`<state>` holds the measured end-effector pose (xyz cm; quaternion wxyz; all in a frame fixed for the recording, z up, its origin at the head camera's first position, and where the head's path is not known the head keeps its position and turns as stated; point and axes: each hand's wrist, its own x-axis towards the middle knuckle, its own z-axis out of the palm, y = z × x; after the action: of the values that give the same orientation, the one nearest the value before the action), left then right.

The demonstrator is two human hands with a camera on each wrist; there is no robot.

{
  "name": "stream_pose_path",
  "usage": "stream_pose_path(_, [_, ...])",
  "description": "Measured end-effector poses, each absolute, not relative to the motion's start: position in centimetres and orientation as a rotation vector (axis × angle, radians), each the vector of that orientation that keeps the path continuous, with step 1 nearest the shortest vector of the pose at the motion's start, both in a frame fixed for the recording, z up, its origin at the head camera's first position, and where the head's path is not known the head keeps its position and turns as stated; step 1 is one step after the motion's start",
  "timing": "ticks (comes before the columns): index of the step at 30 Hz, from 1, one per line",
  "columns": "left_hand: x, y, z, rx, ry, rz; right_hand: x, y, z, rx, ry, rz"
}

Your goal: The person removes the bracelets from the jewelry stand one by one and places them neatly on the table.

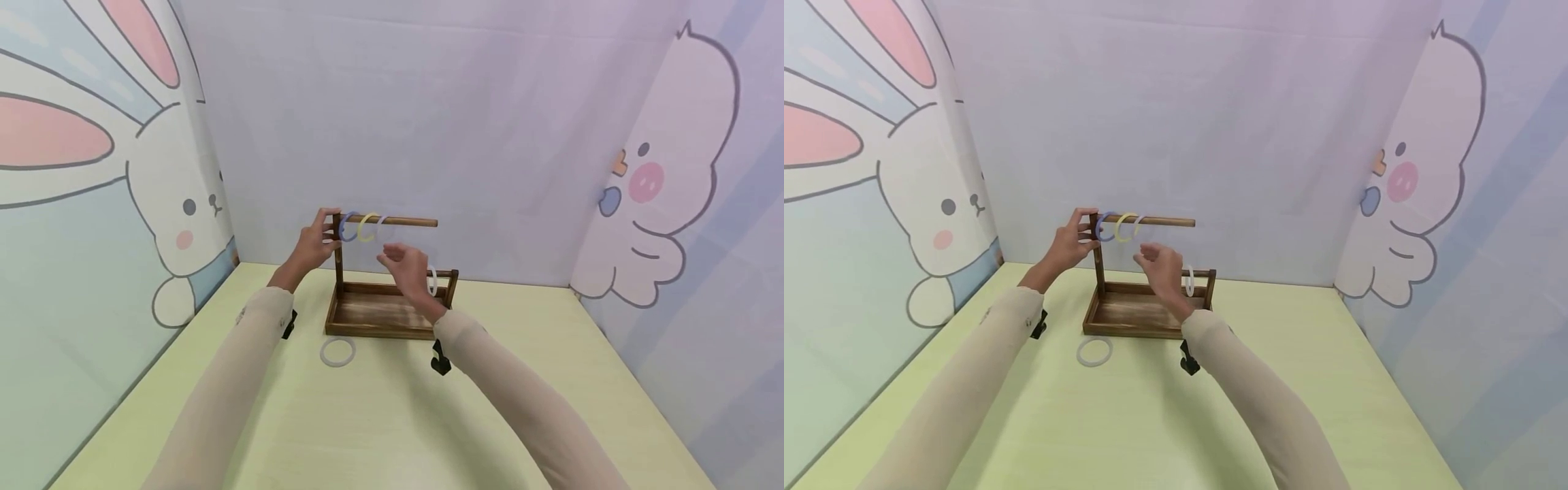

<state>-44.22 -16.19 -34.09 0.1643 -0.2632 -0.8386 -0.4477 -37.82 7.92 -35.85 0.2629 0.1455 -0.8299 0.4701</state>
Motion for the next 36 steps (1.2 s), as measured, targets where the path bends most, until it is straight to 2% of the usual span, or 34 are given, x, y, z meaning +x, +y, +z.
stream_pose_path(36, [-43.8,-15.8,-34.0,-0.752,-2.367,-1.253,-40.6,5.8,-34.4,0.406,-2.105,1.269])
